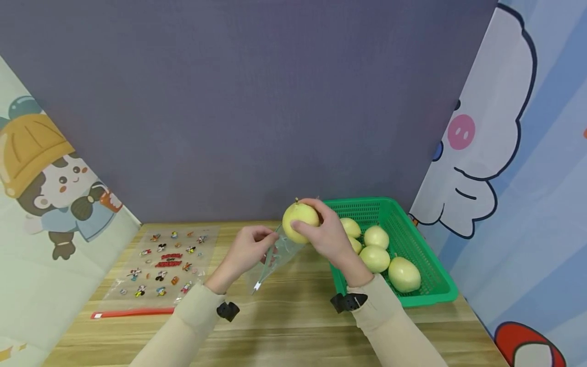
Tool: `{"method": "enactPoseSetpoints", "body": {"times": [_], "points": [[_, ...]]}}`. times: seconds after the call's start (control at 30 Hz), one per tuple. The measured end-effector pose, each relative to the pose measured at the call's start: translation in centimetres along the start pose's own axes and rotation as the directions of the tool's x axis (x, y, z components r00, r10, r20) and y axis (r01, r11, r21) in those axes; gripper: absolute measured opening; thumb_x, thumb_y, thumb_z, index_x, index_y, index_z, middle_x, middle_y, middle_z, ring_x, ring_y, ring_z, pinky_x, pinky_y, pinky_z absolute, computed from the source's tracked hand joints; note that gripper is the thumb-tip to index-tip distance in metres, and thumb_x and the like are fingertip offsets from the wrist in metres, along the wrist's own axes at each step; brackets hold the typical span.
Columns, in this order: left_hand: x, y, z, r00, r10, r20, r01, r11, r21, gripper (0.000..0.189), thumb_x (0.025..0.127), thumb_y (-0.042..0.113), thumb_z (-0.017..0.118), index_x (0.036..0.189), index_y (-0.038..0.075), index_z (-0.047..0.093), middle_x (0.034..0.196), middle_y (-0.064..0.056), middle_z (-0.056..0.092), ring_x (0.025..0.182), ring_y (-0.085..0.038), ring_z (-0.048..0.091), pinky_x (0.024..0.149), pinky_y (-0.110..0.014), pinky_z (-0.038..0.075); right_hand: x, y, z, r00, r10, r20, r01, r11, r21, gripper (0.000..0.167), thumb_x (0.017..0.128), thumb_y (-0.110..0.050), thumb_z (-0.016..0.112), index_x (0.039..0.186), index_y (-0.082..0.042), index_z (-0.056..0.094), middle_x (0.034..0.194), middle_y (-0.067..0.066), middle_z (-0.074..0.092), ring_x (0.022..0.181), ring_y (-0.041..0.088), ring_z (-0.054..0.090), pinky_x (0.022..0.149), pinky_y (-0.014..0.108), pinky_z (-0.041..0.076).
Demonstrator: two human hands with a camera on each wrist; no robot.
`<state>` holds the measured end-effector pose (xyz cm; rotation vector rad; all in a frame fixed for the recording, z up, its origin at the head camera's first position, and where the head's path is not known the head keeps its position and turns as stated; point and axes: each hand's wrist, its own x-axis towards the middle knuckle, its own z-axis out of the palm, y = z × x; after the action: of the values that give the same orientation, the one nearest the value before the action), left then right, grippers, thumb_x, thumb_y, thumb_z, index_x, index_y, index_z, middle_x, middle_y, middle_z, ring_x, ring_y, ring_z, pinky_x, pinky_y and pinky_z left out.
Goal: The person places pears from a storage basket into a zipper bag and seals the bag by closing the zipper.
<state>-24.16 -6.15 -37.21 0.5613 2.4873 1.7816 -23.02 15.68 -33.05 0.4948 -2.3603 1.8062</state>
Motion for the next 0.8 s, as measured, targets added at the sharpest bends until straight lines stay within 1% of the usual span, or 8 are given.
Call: {"method": "enactPoseSetpoints", "body": {"times": [0.07,0.17,0.27,0.33,0.47,0.63,0.73,0.8], "points": [[0.0,0.0,0.0,1.000,-0.001,-0.004,0.001,1.000,-0.001,0.022,0.103,0.020,0.060,0.101,0.002,0.073,0.073,-0.007,0.069,0.055,-0.019,0.065,0.054,-0.039,0.060,-0.1,0.0,0.0,1.000,0.010,-0.007,-0.010,0.997,-0.074,0.054,0.093,-0.019,0.074,0.143,-0.009,0.054,0.142,0.013,0.055,0.108,0.032,0.059,0.080,0.037,0.055],[0.0,0.1,-0.1,1.000,0.001,-0.015,-0.001,1.000,0.012,0.020,0.103,0.020,0.060,0.100,0.005,0.074,0.072,-0.006,0.069,0.054,-0.019,0.064,0.053,-0.039,0.059,-0.3,-0.1,0.2,1.000,0.010,-0.017,-0.013,0.981,-0.195,0.055,0.091,-0.025,0.075,0.141,-0.014,0.057,0.133,0.013,0.059,0.099,0.029,0.061,0.075,0.037,0.054],[0.0,0.2,-0.2,1.000,0.003,-0.023,-0.002,1.000,0.023,0.020,0.103,0.021,0.061,0.101,0.005,0.074,0.071,-0.004,0.069,0.053,-0.019,0.063,0.054,-0.043,0.060,-0.4,-0.2,0.4,1.000,-0.023,-0.008,0.020,0.953,-0.302,0.057,0.089,-0.028,0.076,0.141,-0.012,0.057,0.129,0.013,0.061,0.092,0.026,0.062,0.069,0.036,0.054],[0.1,0.2,-0.3,1.000,0.004,-0.024,-0.004,1.000,0.021,0.020,0.103,0.020,0.061,0.102,0.005,0.074,0.072,-0.004,0.069,0.053,-0.019,0.063,0.054,-0.045,0.060,-0.6,-0.3,0.6,0.998,-0.053,0.016,0.055,0.929,-0.366,0.059,0.088,-0.029,0.077,0.141,-0.010,0.056,0.129,0.013,0.061,0.090,0.024,0.061,0.067,0.035,0.053],[0.1,0.2,-0.4,1.000,0.003,-0.023,-0.002,1.000,0.014,0.021,0.103,0.021,0.060,0.103,0.005,0.074,0.073,-0.004,0.069,0.053,-0.019,0.063,0.055,-0.045,0.060,-0.7,-0.6,0.9,0.991,-0.109,0.079,0.134,0.859,-0.495,0.061,0.086,-0.029,0.079,0.139,-0.007,0.058,0.127,0.011,0.061,0.091,0.023,0.061,0.068,0.035,0.053],[0.1,0.3,-0.5,0.999,0.010,-0.031,-0.010,1.000,0.008,0.023,0.103,0.021,0.060,0.102,0.003,0.074,0.073,-0.004,0.070,0.052,-0.018,0.062,0.053,-0.044,0.060,-1.0,-0.7,1.2,0.983,-0.127,0.135,0.183,0.764,-0.618,0.060,0.084,-0.027,0.082,0.137,-0.008,0.060,0.129,0.010,0.061,0.104,0.028,0.059,0.072,0.040,0.055],[0.1,0.3,-0.5,0.999,0.020,-0.041,-0.020,1.000,0.000,0.022,0.103,0.019,0.060,0.101,0.003,0.074,0.073,-0.005,0.070,0.051,-0.019,0.062,0.052,-0.041,0.060,-1.0,-0.6,1.4,0.981,-0.118,0.151,0.190,0.724,-0.664,0.062,0.082,-0.028,0.085,0.137,-0.011,0.061,0.130,0.008,0.061,0.110,0.030,0.059,0.075,0.042,0.056],[0.1,0.4,-0.5,0.999,0.024,-0.046,-0.025,1.000,-0.011,0.022,0.103,0.018,0.060,0.100,0.002,0.074,0.073,-0.005,0.070,0.052,-0.020,0.063,0.051,-0.038,0.060,-1.0,-0.4,1.4,0.980,-0.118,0.160,0.196,0.703,-0.683,0.063,0.081,-0.029,0.087,0.136,-0.012,0.061,0.130,0.008,0.061,0.112,0.031,0.059,0.076,0.043,0.056]]}}
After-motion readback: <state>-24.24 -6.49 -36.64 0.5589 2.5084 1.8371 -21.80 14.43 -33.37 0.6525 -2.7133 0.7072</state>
